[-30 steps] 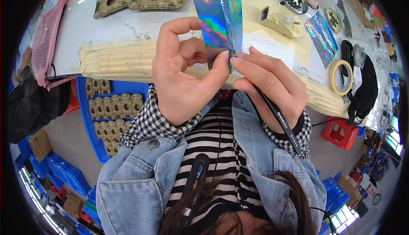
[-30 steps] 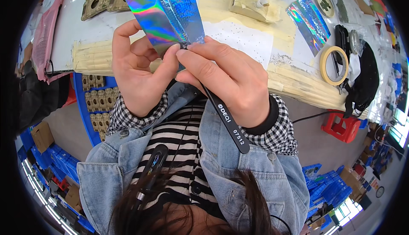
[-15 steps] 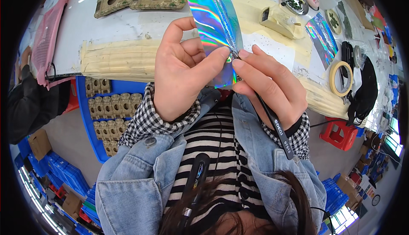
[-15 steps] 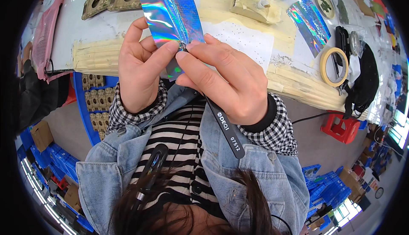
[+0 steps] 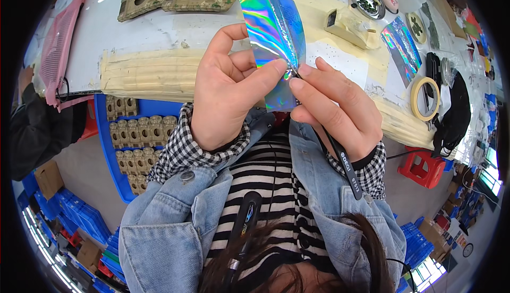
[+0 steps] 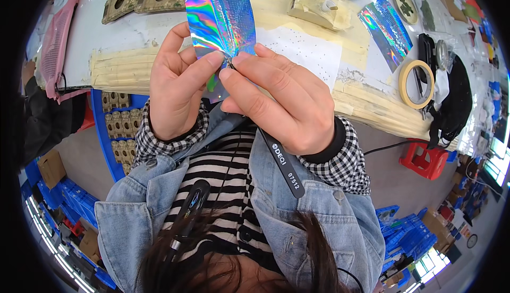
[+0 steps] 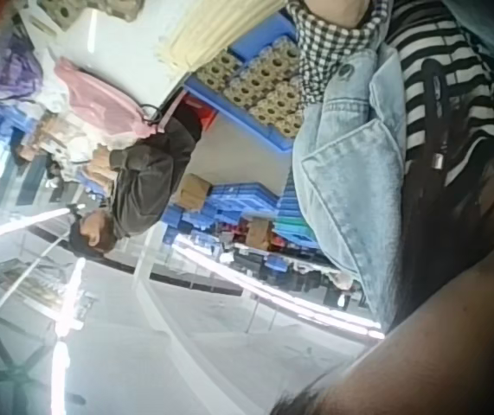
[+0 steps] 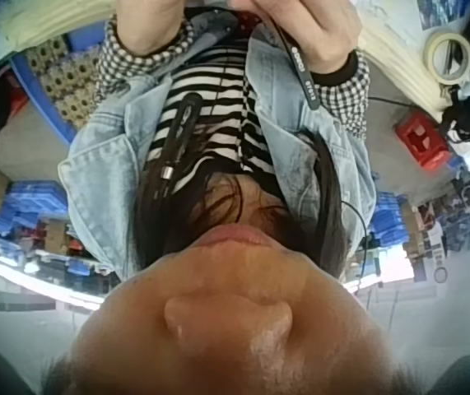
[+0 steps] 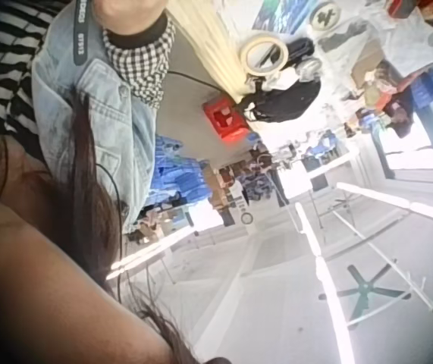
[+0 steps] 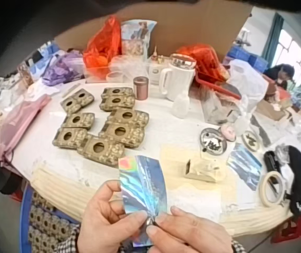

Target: Trace or mark specific points on a holographic film sheet using a black pen.

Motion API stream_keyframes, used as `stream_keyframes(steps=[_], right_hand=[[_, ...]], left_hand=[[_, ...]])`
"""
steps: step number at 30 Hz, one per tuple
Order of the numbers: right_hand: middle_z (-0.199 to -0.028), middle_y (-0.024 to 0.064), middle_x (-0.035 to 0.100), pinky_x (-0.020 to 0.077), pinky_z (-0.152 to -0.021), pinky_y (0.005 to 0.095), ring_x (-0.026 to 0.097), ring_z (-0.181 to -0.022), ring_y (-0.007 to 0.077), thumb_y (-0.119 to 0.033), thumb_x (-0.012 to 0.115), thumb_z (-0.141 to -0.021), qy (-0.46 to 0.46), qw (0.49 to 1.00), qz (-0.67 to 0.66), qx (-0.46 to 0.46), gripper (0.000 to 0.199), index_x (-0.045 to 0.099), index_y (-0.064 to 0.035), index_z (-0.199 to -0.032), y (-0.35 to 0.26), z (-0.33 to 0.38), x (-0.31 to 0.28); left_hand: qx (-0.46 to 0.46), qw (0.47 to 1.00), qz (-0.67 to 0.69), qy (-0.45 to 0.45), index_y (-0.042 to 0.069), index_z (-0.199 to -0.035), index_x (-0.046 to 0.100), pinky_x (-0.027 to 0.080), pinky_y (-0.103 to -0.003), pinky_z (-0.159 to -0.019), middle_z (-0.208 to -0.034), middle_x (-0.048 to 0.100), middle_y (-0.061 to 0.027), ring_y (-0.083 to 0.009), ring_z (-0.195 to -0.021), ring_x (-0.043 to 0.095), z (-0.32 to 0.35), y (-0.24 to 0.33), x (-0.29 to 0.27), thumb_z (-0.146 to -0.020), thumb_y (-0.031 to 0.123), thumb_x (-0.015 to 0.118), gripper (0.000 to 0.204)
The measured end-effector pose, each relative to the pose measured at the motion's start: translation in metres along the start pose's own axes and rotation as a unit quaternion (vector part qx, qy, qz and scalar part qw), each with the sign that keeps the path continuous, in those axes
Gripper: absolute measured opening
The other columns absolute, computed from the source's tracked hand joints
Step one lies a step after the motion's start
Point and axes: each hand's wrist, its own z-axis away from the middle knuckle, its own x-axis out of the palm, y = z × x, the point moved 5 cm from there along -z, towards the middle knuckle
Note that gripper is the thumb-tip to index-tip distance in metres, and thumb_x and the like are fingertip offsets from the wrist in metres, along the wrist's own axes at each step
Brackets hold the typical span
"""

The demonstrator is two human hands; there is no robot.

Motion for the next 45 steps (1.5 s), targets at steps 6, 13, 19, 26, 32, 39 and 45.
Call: stream_keyframes(steps=[6,13,19,26,32,39,45], right_hand=[[-0.088,0.013,0.062,0.0563,-0.074,0.0383,0.065,-0.077,0.0258,-0.019,0.072,-0.071,0.004,1.0,-0.004,0.004,0.03,0.065,-0.0005,-0.093,0.0,0.001,0.0],[-0.088,0.0128,0.062,0.0564,-0.074,0.0382,0.065,-0.077,0.0254,-0.02,0.071,-0.071,0.006,1.0,-0.011,0.005,0.031,0.065,-0.0005,-0.094,0.0,0.002,0.0],[-0.089,0.0132,0.063,0.0563,-0.074,0.0384,0.065,-0.077,0.0255,-0.02,0.071,-0.071,0.008,1.0,-0.02,0.004,0.032,0.065,0.0,-0.095,0.0,0.002,0.0],[-0.089,0.0136,0.063,0.0558,-0.075,0.0384,0.065,-0.076,0.0254,-0.021,0.07,-0.072,0.011,0.999,-0.034,0.001,0.032,0.064,0.0001,-0.096,0.003,0.004,0.001],[-0.086,0.0141,0.063,0.056,-0.073,0.0384,0.065,-0.077,0.0258,-0.02,0.071,-0.072,0.002,1.0,-0.016,-0.012,0.031,0.064,0.0013,-0.094,0.001,0.004,0.0],[-0.083,0.0146,0.063,0.0563,-0.072,0.0373,0.065,-0.077,0.0261,-0.021,0.07,-0.074,-0.023,0.997,0.061,-0.046,0.028,0.063,0.0024,-0.089,-0.006,-0.002,0.001],[-0.083,0.0147,0.063,0.0564,-0.072,0.037,0.065,-0.078,0.0259,-0.021,0.069,-0.074,-0.028,0.996,0.075,-0.046,0.028,0.063,0.0025,-0.089,-0.007,-0.001,0.0]], left_hand=[[-0.008,1.0,0.004,-0.003,-0.003,-0.119,0.032,0.053,-0.025,-0.07,-0.094,0.065,-0.0162,-0.0154,-0.083,0.064,0.0,0.0,0.001,-0.082,-0.003,0.06,0.046],[-0.009,1.0,0.007,-0.009,-0.003,-0.119,0.032,0.053,-0.025,-0.071,-0.094,0.065,-0.0161,-0.0155,-0.083,0.064,0.001,-0.001,0.0,-0.082,-0.002,0.06,0.047],[-0.01,1.0,0.011,-0.012,-0.003,-0.119,0.033,0.054,-0.025,-0.07,-0.095,0.065,-0.016,-0.0159,-0.083,0.064,0.001,-0.001,0.0,-0.082,-0.002,0.06,0.046],[0.002,1.0,0.005,-0.003,-0.003,-0.12,0.032,0.054,-0.026,-0.07,-0.095,0.065,-0.0162,-0.0157,-0.083,0.064,0.001,-0.003,0.0,-0.082,-0.003,0.06,0.047],[0.062,0.997,-0.054,0.011,-0.002,-0.118,0.033,0.052,-0.022,-0.067,-0.09,0.066,-0.0146,-0.0125,-0.079,0.064,0.002,0.001,0.003,-0.08,-0.005,0.06,0.047],[0.119,0.982,-0.145,0.035,0.001,-0.115,0.035,0.049,-0.018,-0.064,-0.085,0.066,-0.0101,-0.0085,-0.074,0.062,0.003,0.002,0.002,-0.077,-0.004,0.063,0.048],[0.162,0.97,-0.178,0.039,0.0,-0.114,0.036,0.049,-0.018,-0.064,-0.086,0.066,-0.009,-0.0085,-0.074,0.062,0.003,0.005,0.003,-0.077,-0.004,0.063,0.046]])
